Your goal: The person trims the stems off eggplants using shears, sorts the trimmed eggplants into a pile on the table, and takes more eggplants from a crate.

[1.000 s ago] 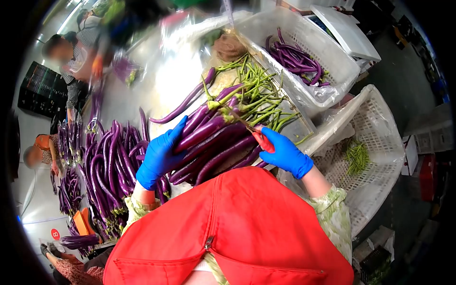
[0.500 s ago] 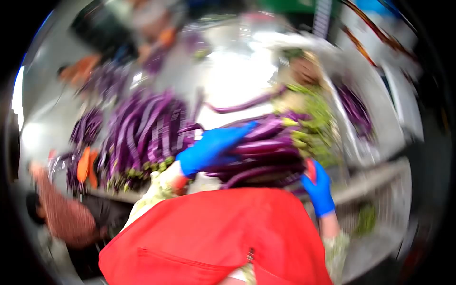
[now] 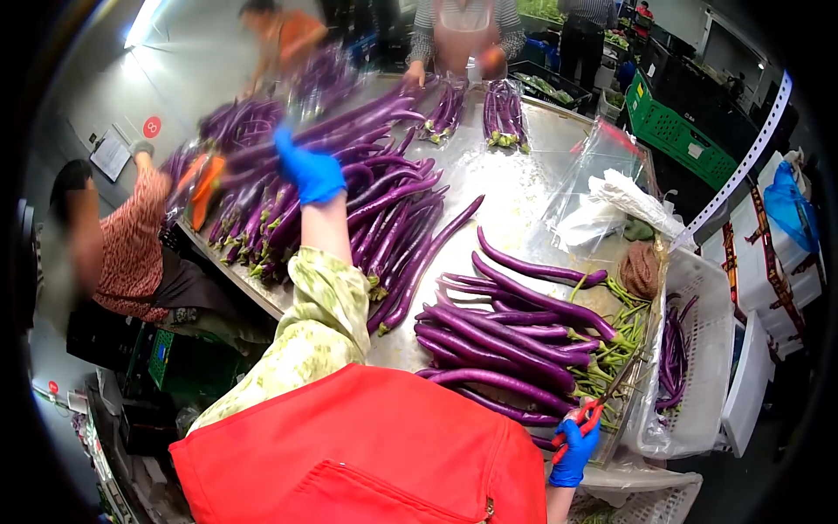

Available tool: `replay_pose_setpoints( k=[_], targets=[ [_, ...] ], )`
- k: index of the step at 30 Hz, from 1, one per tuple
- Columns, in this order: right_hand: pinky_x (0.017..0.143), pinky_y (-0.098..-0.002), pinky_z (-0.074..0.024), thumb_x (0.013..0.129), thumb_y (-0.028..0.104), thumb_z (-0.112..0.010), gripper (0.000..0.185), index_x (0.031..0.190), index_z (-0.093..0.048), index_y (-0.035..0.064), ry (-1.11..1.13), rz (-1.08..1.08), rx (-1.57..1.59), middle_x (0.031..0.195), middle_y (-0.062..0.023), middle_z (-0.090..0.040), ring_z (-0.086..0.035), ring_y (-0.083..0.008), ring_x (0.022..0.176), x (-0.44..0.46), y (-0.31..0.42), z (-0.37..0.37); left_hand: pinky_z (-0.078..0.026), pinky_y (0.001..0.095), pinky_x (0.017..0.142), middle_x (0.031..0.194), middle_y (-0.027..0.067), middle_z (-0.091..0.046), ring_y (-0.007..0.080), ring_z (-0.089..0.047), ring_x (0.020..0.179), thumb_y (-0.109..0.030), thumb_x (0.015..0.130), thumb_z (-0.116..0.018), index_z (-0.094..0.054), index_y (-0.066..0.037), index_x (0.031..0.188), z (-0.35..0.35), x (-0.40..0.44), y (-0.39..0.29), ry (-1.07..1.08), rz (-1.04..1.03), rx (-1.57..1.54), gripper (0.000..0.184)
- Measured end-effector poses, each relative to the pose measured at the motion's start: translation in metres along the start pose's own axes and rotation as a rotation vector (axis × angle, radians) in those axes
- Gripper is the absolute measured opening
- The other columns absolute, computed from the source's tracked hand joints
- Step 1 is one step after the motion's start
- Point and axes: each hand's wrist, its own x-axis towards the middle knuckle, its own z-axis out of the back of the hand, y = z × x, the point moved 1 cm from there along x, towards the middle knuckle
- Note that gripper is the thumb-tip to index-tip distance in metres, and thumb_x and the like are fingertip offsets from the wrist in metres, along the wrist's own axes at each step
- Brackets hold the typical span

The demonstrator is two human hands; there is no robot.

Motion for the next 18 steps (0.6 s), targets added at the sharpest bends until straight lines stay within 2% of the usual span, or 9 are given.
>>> replay_pose_setpoints(
  k=[2, 4, 6, 8, 9, 10, 13, 16, 18],
  targets=[
    [0.053, -0.0226, -0.0409, 0.076, 0.004, -0.056, 0.055, 0.128, -0.039, 0.0004, 0.03, 0.006, 0.026, 0.074, -0.0039, -0.05, -0.048, -0.011, 0.059, 0.003, -0.004, -0.001, -0.043, 0.0402, 0.087, 0.11, 0.0099, -0.056, 0.0233, -0.053, 0.096, -0.039, 0.081, -0.059, -0.048, -0.005, 0.116, 0.027, 0.038, 0.012, 0.196, 0.296, -0.076, 0.05],
    [0.054, -0.0227, -0.0413, 0.076, 0.004, -0.056, 0.054, 0.128, -0.039, 0.0005, 0.069, 0.019, 0.058, 0.077, -0.004, -0.051, -0.049, -0.011, 0.061, 0.006, -0.008, 0.001, -0.037, 0.0383, 0.099, 0.116, 0.0101, -0.057, 0.0264, -0.051, 0.108, -0.038, 0.09, -0.034, -0.052, -0.01, 0.115, 0.041, 0.061, 0.025, 0.135, 0.471, -0.037, 0.042],
    [0.056, -0.0231, -0.0417, 0.076, 0.004, -0.056, 0.054, 0.128, -0.039, 0.0005, 0.083, 0.04, 0.074, 0.08, -0.0041, -0.051, -0.049, -0.011, 0.063, 0.006, -0.009, 0.0, -0.035, 0.0353, 0.101, 0.122, 0.0073, -0.055, 0.0253, -0.049, 0.112, -0.038, 0.09, -0.03, -0.051, -0.014, 0.119, 0.039, 0.061, 0.014, -0.06, 0.597, 0.029, 0.042],
    [0.058, -0.0233, -0.042, 0.076, 0.003, -0.056, 0.055, 0.128, -0.039, 0.0006, 0.085, 0.046, 0.084, 0.081, -0.0041, -0.051, -0.049, -0.011, 0.065, 0.005, -0.007, 0.0, -0.03, 0.032, 0.104, 0.123, 0.0028, -0.056, 0.0173, -0.047, 0.118, -0.039, 0.089, -0.038, -0.048, -0.016, 0.124, 0.073, 0.11, 0.031, 0.522, 0.227, 1.0, 0.043],
    [0.059, -0.0235, -0.0421, 0.076, 0.003, -0.056, 0.055, 0.128, -0.039, 0.0006, 0.082, 0.043, 0.087, 0.082, -0.0041, -0.051, -0.049, -0.011, 0.065, 0.004, -0.005, 0.0, -0.03, 0.0314, 0.104, 0.122, 0.0022, -0.057, 0.0168, -0.047, 0.118, -0.039, 0.089, -0.039, -0.048, -0.016, 0.125, 0.09, 0.135, 0.037, 0.61, 0.158, 1.096, 0.044],
    [0.059, -0.0236, -0.0422, 0.076, 0.003, -0.056, 0.055, 0.128, -0.039, 0.0007, 0.081, 0.042, 0.091, 0.082, -0.004, -0.051, -0.049, -0.0109, 0.066, 0.003, -0.003, -0.001, -0.03, 0.0321, 0.104, 0.123, 0.004, -0.055, 0.018, -0.045, 0.119, -0.037, 0.089, -0.039, -0.048, -0.014, 0.125, 0.088, 0.124, 0.032, 0.589, 0.27, 0.947, 0.044],
    [0.06, -0.0235, -0.042, 0.076, 0.002, -0.056, 0.058, 0.13, -0.036, 0.0012, 0.039, 0.027, 0.125, 0.082, -0.0044, -0.05, -0.048, -0.0109, 0.067, 0.002, -0.005, -0.002, -0.029, 0.0342, 0.106, 0.128, 0.0094, -0.05, 0.0216, -0.041, 0.124, -0.03, 0.09, -0.038, -0.047, -0.006, 0.126, 0.069, 0.062, 0.003, 0.144, 0.929, 0.043, 0.043],
    [0.062, -0.0236, -0.0421, 0.077, -0.001, -0.055, 0.058, 0.131, -0.035, 0.0018, 0.019, -0.006, 0.147, 0.084, -0.0049, -0.049, -0.049, -0.0117, 0.069, 0.001, -0.009, 0.004, -0.027, 0.0364, 0.107, 0.133, 0.0147, -0.044, 0.0252, -0.036, 0.128, -0.024, 0.091, -0.038, -0.046, 0.001, 0.126, 0.063, 0.026, -0.008, 0.216, 1.169, -0.222, 0.043],
    [0.063, -0.0243, -0.0429, 0.077, -0.002, -0.056, 0.059, 0.132, -0.034, 0.0013, 0.006, -0.032, 0.172, 0.084, -0.0051, -0.049, -0.049, -0.0127, 0.071, 0.001, -0.011, 0.007, -0.04, 0.0366, 0.098, 0.123, 0.0178, -0.052, 0.0277, -0.049, 0.115, -0.02, 0.09, -0.042, -0.049, 0.005, 0.12, 0.066, 0.011, 0.009, 0.524, 1.138, -0.153, 0.04]
  ],
)
